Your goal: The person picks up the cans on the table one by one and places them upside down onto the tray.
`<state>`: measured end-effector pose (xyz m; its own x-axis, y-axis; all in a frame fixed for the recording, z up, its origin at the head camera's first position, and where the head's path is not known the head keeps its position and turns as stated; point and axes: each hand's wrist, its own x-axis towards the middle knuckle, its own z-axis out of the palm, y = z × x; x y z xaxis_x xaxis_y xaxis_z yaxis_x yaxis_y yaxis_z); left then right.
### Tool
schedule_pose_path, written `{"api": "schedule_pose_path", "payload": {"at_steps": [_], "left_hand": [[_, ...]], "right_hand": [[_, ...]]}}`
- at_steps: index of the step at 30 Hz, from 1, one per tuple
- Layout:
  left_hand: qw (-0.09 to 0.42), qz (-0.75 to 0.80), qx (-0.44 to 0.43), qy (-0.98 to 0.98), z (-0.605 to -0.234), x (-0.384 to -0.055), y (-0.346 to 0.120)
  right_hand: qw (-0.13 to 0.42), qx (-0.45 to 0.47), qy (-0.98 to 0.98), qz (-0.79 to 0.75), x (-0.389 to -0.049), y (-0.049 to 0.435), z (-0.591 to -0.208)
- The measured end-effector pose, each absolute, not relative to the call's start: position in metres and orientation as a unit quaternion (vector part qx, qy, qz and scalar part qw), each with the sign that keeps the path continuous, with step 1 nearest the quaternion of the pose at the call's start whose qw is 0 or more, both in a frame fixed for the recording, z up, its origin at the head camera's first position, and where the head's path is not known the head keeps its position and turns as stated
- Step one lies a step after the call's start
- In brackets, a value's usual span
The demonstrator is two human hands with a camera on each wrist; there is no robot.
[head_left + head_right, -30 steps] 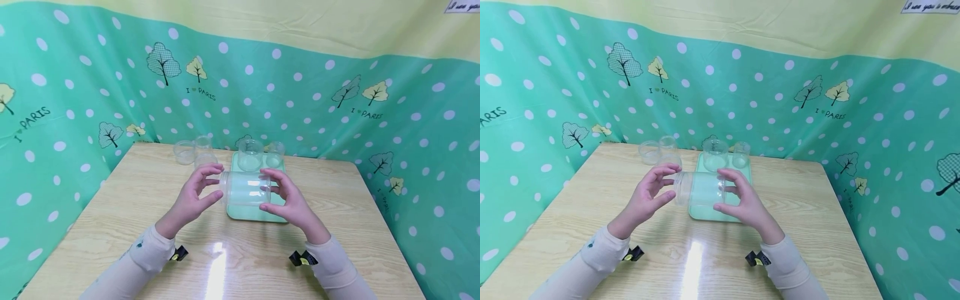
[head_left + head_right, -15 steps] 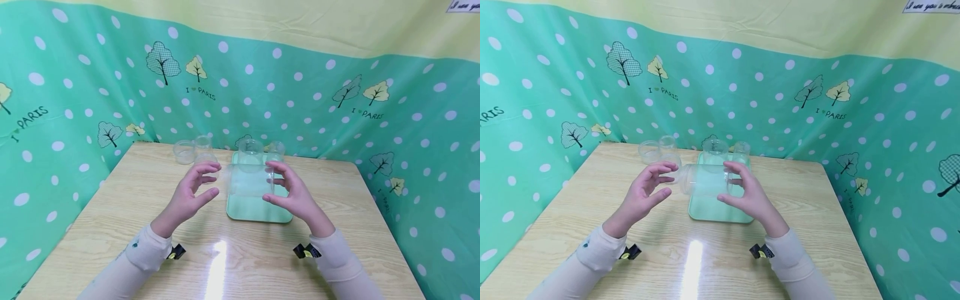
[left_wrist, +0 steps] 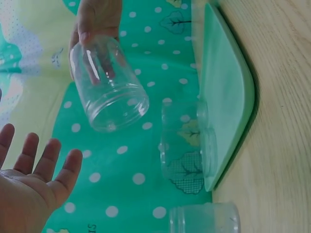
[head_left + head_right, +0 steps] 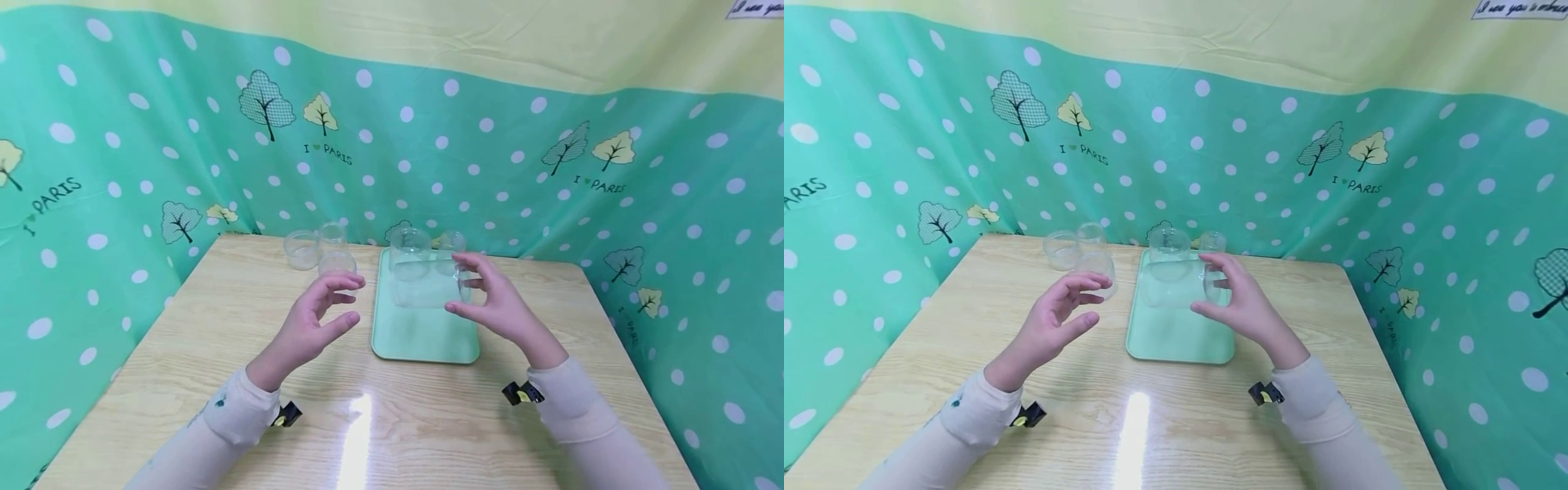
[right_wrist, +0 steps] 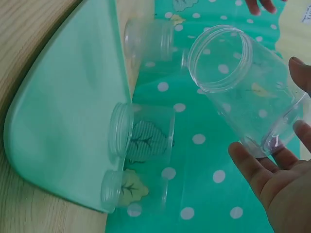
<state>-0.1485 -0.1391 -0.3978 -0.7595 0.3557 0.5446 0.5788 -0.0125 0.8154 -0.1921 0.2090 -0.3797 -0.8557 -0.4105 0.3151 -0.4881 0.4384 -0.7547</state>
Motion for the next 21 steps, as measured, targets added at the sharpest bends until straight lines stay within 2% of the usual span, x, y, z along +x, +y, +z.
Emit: {"api": "schedule_pose_path", "payload": {"at_steps": [11,21], "left_hand": [[0.067,-0.598,-0.324,-0.730,-0.411,-0.142,-0.147],[0.070,-0.592,-0.323,-0.735,-0.417,-0.138,-0.160]], "right_hand": [[0.044,0.235,-0.883,0.403,-0.209,0.225,-0.383],[0.033,0.211,-0.903,0.372,-0.226,0.230,-0.380]]}}
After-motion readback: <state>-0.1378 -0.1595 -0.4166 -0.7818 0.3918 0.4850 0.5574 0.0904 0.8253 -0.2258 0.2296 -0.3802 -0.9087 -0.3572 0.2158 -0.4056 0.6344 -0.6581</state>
